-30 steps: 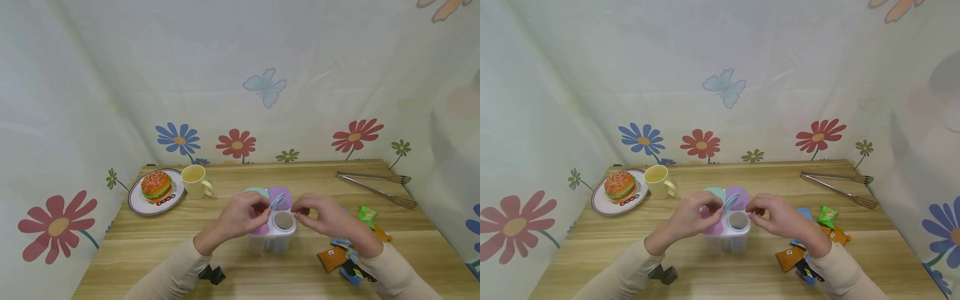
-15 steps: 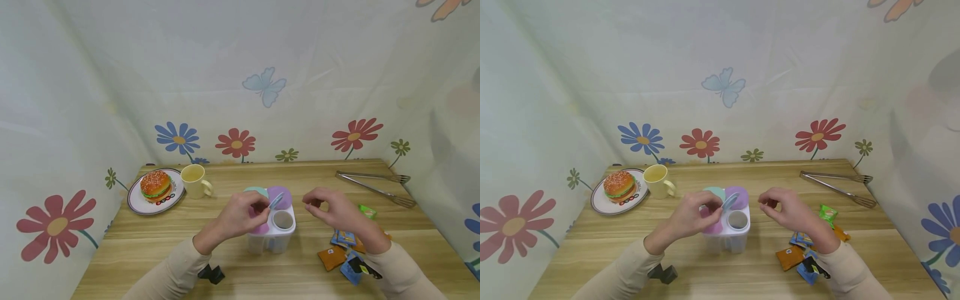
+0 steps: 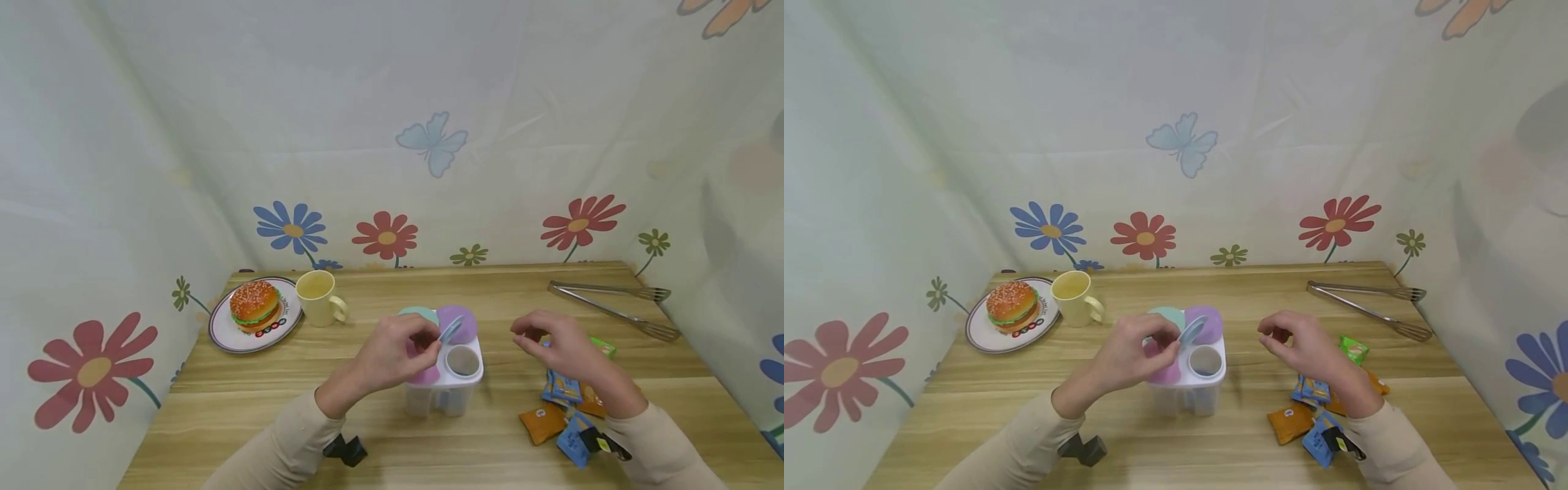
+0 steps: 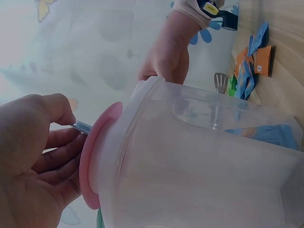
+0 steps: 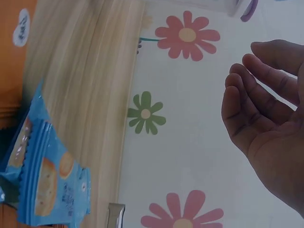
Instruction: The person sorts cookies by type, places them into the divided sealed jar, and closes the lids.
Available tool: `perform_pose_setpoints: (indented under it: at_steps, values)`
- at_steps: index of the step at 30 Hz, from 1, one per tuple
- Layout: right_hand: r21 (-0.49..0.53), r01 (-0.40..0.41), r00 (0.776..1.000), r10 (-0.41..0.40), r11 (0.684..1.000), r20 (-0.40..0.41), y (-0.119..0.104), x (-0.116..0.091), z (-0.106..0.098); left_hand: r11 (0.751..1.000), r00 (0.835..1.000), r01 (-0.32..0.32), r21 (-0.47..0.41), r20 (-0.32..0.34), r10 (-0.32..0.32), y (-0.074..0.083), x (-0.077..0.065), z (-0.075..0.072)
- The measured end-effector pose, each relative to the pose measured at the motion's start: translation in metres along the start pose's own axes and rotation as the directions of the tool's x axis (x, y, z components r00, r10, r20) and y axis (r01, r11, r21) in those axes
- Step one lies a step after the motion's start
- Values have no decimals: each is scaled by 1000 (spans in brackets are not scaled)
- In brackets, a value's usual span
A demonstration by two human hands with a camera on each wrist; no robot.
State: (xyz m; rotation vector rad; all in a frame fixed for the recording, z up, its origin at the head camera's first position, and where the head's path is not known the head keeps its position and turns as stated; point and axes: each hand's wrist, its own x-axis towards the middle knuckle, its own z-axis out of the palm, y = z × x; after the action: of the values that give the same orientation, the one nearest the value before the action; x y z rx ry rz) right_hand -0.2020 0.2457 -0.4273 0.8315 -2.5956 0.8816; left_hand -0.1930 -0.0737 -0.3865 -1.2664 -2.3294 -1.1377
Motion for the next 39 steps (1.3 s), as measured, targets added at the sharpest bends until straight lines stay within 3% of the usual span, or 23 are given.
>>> perform_pose_setpoints:
  at_steps: [17,24,39]
  values:
    - [-36,-100,995,101,994,28,17,-16,1,1000,1000,-2,-12,-6,2,-2,0,1]
    - [-69,-93,996,94,993,9,28,-23,3,1000,1000,-19,-13,-14,19,-2,0,1]
    - [-130,-214,967,229,968,109,41,-37,0,1000,1000,-9,1,-10,9,-2,-1,3]
